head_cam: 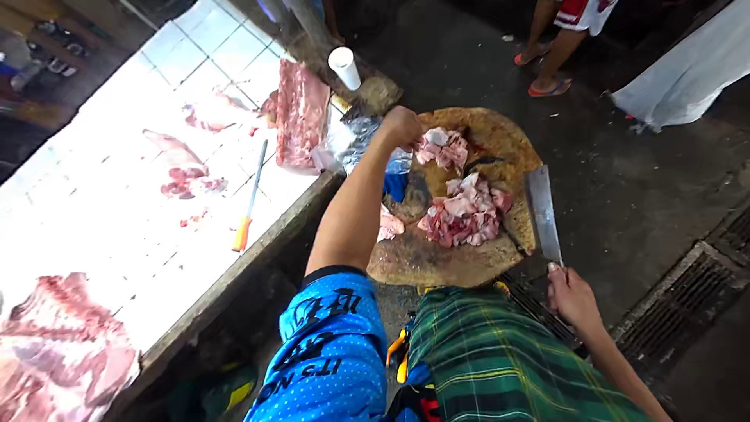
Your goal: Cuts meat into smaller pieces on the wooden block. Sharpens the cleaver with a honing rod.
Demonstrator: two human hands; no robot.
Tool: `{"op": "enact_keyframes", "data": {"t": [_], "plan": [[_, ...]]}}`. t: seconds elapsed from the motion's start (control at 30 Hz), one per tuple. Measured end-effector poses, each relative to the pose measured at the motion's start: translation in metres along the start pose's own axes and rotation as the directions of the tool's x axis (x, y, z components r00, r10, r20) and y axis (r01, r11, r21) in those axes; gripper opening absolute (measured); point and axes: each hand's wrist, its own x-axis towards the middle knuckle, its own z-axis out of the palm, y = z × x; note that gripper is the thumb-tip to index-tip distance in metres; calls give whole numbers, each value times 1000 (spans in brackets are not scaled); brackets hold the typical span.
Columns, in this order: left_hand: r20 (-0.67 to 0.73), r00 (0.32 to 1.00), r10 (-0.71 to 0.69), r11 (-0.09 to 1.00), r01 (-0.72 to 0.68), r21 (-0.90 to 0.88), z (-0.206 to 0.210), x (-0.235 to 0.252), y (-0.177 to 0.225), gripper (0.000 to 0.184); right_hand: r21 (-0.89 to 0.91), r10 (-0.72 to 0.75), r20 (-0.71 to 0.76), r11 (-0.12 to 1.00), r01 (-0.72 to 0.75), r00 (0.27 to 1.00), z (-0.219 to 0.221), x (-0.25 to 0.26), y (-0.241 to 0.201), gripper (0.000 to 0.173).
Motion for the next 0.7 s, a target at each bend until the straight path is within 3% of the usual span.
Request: {"op": "enact_keyframes", "data": {"t": [0.07, 0.17, 0.27, 0.37, 0.47, 0.53, 0.57, 0.63, 0.7], "plan": [[-154, 986, -64, 995, 75, 67, -11, -46, -46, 41, 30, -2, 25, 1000, 1, 1000, -5, 1, 2, 65], [-314, 895, -315, 940, 340, 26, 11, -97, -123, 57, 83, -13, 55, 997, 8, 998, -10, 5, 7, 62], [-356, 788, -502, 864, 472, -174, 48, -110, -161, 69, 113, -35, 84, 993, 25, 996, -16, 10, 10, 62], [-295, 799, -524, 851, 472, -232, 85, -112, -176, 59, 96, -48, 156, 995, 33, 987, -29, 14, 12, 62], [-348, 806, -479, 860, 351, -370, 92, -127, -167, 44, 72, -65, 217, 996, 51, 974, -45, 23, 12, 64], [-441, 817, -372, 862, 128, -490, 89, -149, -153, 31, 82, -66, 252, 996, 46, 966, -50, 29, 15, 64], [-488, 816, -311, 853, 13, -522, 86, -162, -142, 34, 98, -69, 266, 994, 44, 961, -52, 31, 17, 63], [-563, 802, -197, 865, -128, -485, 80, -193, -115, 43, 120, -71, 286, 992, 38, 956, -53, 34, 22, 62], [-598, 798, -72, 918, -182, -353, 87, -229, -82, 34, 132, -74, 303, 991, 35, 950, -55, 37, 22, 61]]}}
